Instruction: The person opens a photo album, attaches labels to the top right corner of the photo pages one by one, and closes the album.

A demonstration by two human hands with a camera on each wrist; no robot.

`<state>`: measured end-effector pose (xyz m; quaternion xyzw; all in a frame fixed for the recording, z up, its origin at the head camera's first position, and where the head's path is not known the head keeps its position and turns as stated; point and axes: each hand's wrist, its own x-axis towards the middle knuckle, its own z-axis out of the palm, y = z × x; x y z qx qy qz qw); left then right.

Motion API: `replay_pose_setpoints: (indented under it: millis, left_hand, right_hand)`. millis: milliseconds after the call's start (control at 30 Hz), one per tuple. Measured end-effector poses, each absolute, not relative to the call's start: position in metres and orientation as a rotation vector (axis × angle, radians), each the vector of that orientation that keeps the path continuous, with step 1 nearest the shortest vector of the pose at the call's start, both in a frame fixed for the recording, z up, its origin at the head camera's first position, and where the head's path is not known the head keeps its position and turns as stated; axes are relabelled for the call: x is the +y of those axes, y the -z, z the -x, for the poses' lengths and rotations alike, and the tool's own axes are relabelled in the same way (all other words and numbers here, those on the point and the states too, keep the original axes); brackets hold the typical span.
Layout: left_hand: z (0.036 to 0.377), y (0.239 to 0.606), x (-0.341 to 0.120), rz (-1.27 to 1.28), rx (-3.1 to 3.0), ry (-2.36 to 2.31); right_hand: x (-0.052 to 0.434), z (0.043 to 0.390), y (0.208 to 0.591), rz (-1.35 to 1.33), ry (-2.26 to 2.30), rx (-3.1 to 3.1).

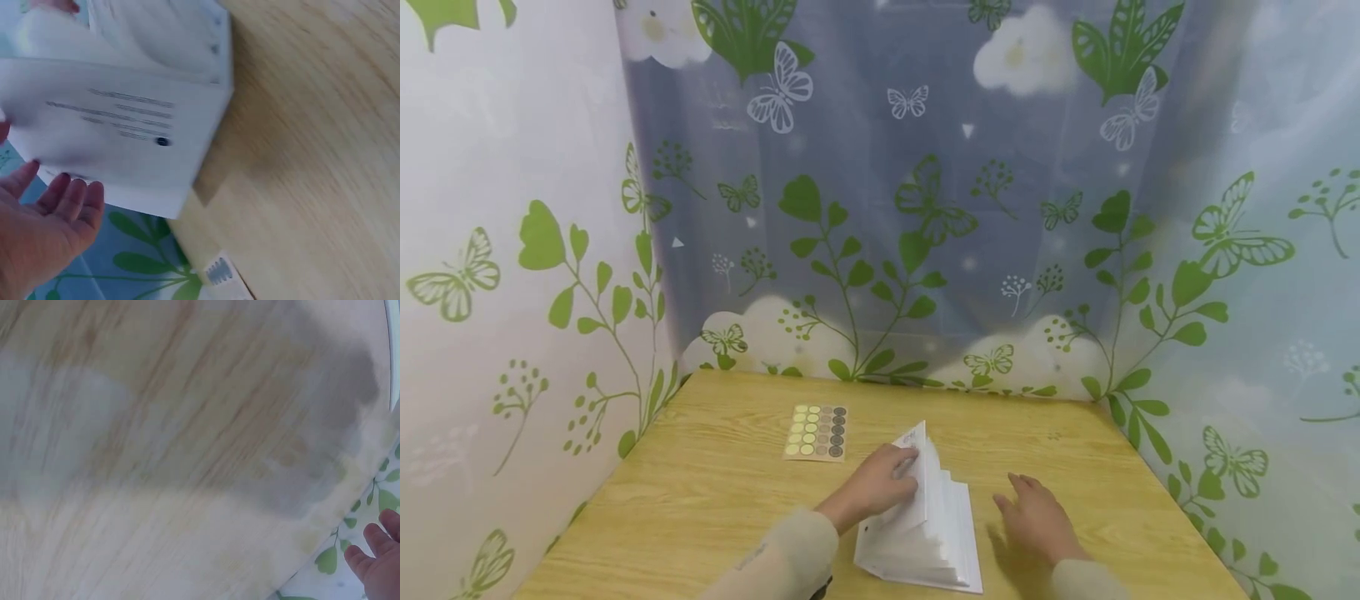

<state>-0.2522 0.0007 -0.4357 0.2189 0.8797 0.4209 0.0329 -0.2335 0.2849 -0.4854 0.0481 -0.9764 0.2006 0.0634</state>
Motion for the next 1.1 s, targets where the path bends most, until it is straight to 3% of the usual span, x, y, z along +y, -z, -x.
replay_pose_setpoints:
  millis: [600, 1100]
  left_hand:
    - [0.239, 0.487, 0.025, -0.904, 3.064, -0.398]
    - [0.239, 0.48, 0.032, -0.807, 3.098, -0.203]
  right_hand:
    - [0.295, 0.231, 0.492, -0.106, -0.617, -2.966]
    - [0.283, 0.231, 0.494, -0.148, -0.586, -2.956]
